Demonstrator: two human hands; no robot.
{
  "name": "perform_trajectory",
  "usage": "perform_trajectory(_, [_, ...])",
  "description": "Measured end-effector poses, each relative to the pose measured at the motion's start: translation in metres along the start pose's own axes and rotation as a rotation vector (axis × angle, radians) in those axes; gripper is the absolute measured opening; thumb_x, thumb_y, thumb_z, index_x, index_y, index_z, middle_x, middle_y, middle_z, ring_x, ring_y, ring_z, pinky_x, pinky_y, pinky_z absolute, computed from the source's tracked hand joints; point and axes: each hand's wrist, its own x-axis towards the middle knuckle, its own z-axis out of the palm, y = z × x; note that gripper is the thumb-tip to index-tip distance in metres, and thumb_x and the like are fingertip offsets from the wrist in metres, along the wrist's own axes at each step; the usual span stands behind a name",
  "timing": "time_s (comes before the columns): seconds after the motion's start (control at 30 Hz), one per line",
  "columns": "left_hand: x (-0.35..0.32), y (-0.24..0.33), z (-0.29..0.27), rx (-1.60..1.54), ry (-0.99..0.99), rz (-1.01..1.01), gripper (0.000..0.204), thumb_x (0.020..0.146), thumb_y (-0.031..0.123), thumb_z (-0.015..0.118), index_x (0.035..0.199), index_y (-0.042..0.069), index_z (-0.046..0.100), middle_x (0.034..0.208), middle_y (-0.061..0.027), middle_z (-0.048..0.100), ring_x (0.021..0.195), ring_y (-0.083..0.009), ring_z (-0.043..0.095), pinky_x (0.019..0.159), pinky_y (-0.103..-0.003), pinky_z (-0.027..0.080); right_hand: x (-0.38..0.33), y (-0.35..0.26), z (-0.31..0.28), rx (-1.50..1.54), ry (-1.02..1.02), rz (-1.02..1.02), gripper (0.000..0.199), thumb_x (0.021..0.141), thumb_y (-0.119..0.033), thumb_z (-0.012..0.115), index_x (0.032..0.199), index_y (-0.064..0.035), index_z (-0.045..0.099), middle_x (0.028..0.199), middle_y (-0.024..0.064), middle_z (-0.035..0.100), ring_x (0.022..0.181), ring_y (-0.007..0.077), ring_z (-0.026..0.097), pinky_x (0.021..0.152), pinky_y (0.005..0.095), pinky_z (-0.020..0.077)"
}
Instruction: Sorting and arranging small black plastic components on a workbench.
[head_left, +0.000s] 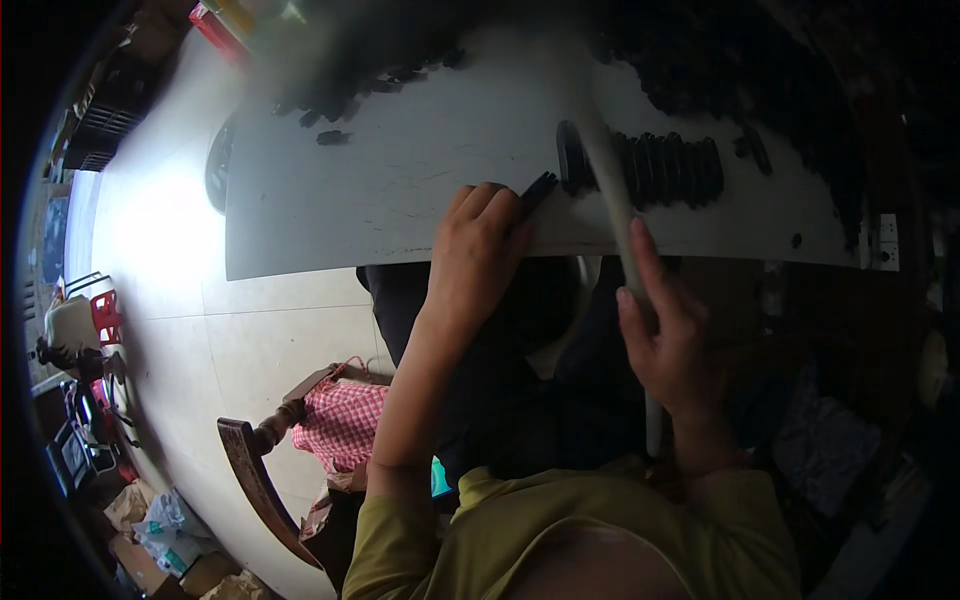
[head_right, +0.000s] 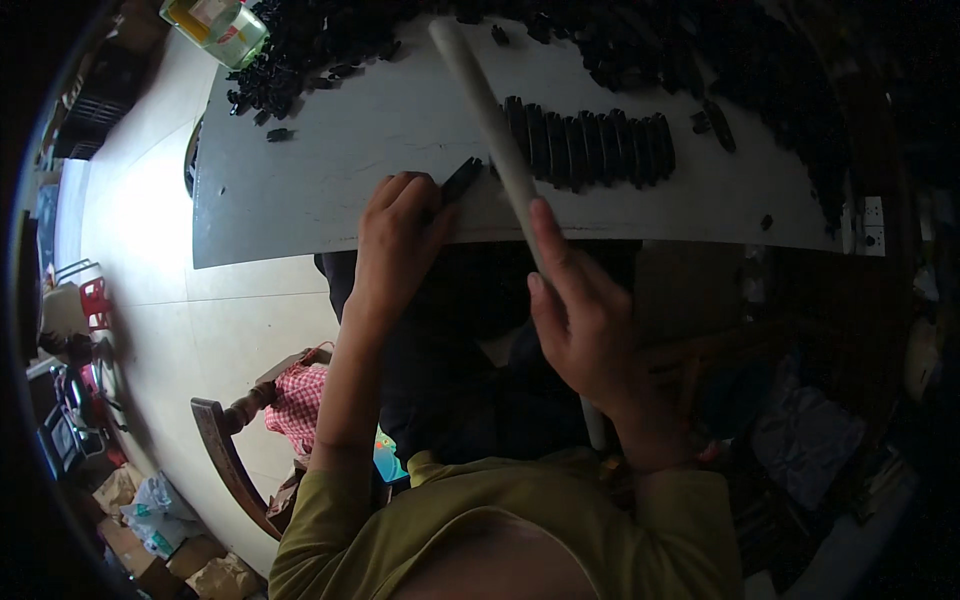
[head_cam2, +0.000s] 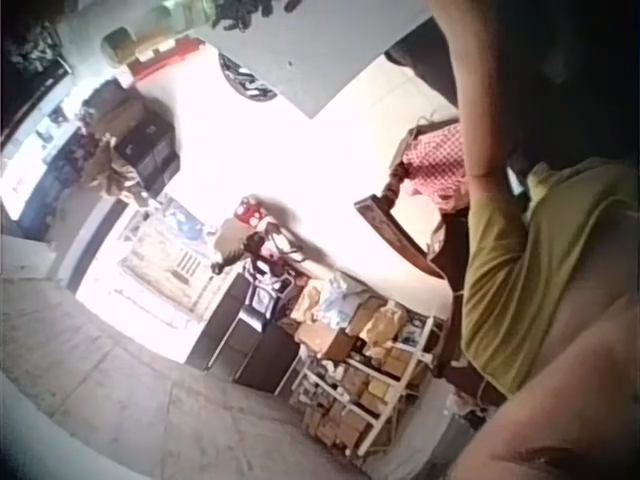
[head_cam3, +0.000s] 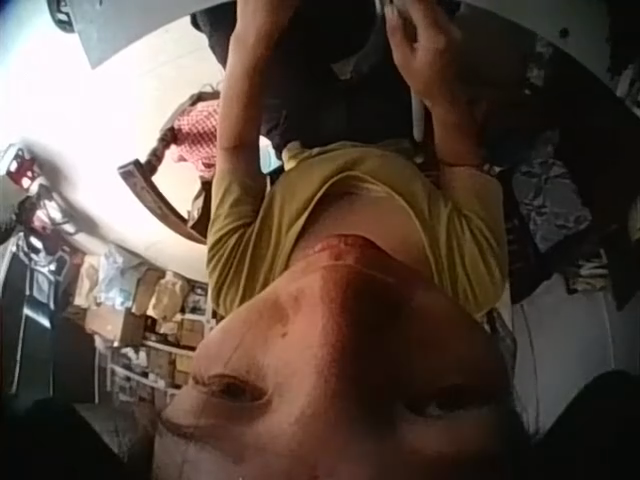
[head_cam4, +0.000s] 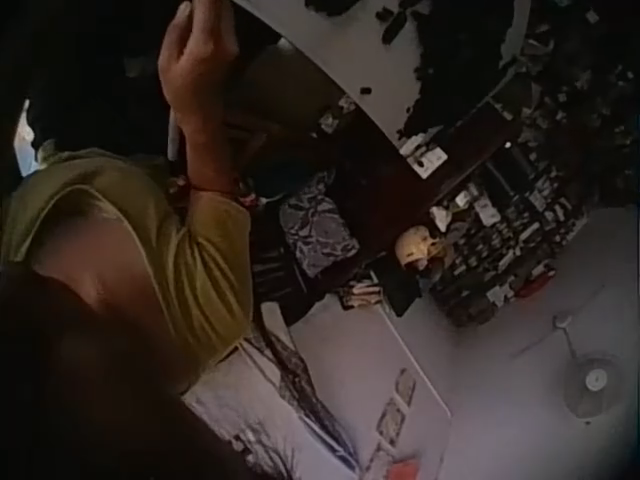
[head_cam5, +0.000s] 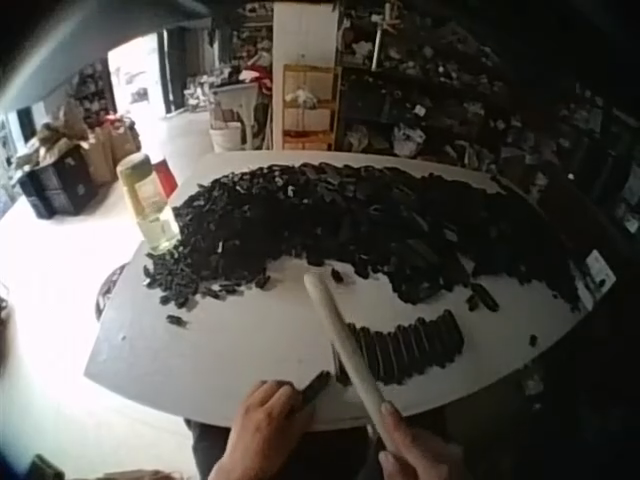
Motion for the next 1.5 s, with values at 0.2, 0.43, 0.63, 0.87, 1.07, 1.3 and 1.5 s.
perform_trajectory(0.2, [-0.002,0.002,-0.002,-0.059,0.007,-0.014,0.012,0.075,0.002,0.066,0.082,0.003,0.055,0.084,-0.0110,0.057,0.083,-0.0319,0.054,0.073,-0.041,0.046,-0.011,0.024,0.018,-0.111,-0.196,0.108,0.066,0.089,-0.001,0.058,0.149,-0.0159,0.033,0.091,0.0155,0.062,0.069,0.0272,0.064,0.059,0.0363,0.0528])
perform_trajectory(0.43, [0.005,0.001,-0.010,-0.023,-0.139,0.168,0.021,0.076,0.018,0.072,0.089,0.006,0.061,0.096,-0.0089,0.060,0.090,-0.0279,0.057,0.078,-0.038,0.048,-0.004,0.003,-0.014,0.050,-0.056,0.211,0.061,0.091,-0.001,0.055,0.147,-0.0140,0.036,0.111,0.0182,0.064,0.085,0.0243,0.067,0.067,0.0312,0.0539])
perform_trajectory(0.63, [0.032,0.011,0.032,0.176,0.088,0.161,0.032,0.075,0.022,0.073,0.102,0.007,0.061,0.106,-0.0084,0.058,0.096,-0.0276,0.057,0.078,-0.038,0.048,-0.003,0.011,-0.019,-0.035,0.005,0.139,0.061,0.091,0.000,0.055,0.147,-0.0100,0.035,0.124,0.0188,0.061,0.085,0.0216,0.068,0.064,0.0299,0.0539])
perform_trajectory(0.87, [0.007,0.010,0.020,0.060,-0.004,0.039,0.015,0.077,0.007,0.067,0.089,0.005,0.058,0.090,-0.0094,0.058,0.084,-0.0299,0.056,0.071,-0.040,0.048,-0.004,0.012,-0.007,-0.047,0.089,-0.028,0.063,0.090,0.000,0.056,0.148,-0.0120,0.034,0.099,0.0174,0.065,0.075,0.0243,0.067,0.058,0.0322,0.0530])
perform_trajectory(1.07, [0.005,0.011,0.015,0.023,-0.020,0.007,0.012,0.078,0.007,0.066,0.085,0.005,0.058,0.088,-0.0092,0.059,0.084,-0.0299,0.056,0.072,-0.040,0.048,-0.019,0.034,0.013,-0.085,-0.118,0.139,0.064,0.090,-0.003,0.057,0.148,-0.0150,0.033,0.094,0.0173,0.065,0.076,0.0285,0.066,0.063,0.0352,0.0535])
perform_trajectory(1.3, [0.015,0.011,0.008,-0.002,-0.016,0.187,0.021,0.079,0.019,0.070,0.094,0.006,0.062,0.105,-0.0096,0.062,0.096,-0.0284,0.058,0.083,-0.039,0.047,-0.007,0.004,-0.020,0.006,0.002,0.161,0.060,0.091,-0.001,0.055,0.147,-0.0099,0.036,0.117,0.0187,0.063,0.083,0.0216,0.067,0.067,0.0311,0.0536])
perform_trajectory(1.5, [0.041,0.016,0.040,0.118,0.056,0.129,0.017,0.078,0.018,0.069,0.087,0.006,0.062,0.100,-0.0106,0.060,0.092,-0.0297,0.057,0.077,-0.039,0.048,-0.002,0.008,-0.022,-0.003,0.052,0.132,0.059,0.090,0.000,0.055,0.146,-0.0079,0.037,0.119,0.0179,0.063,0.079,0.0197,0.067,0.064,0.0298,0.0530])
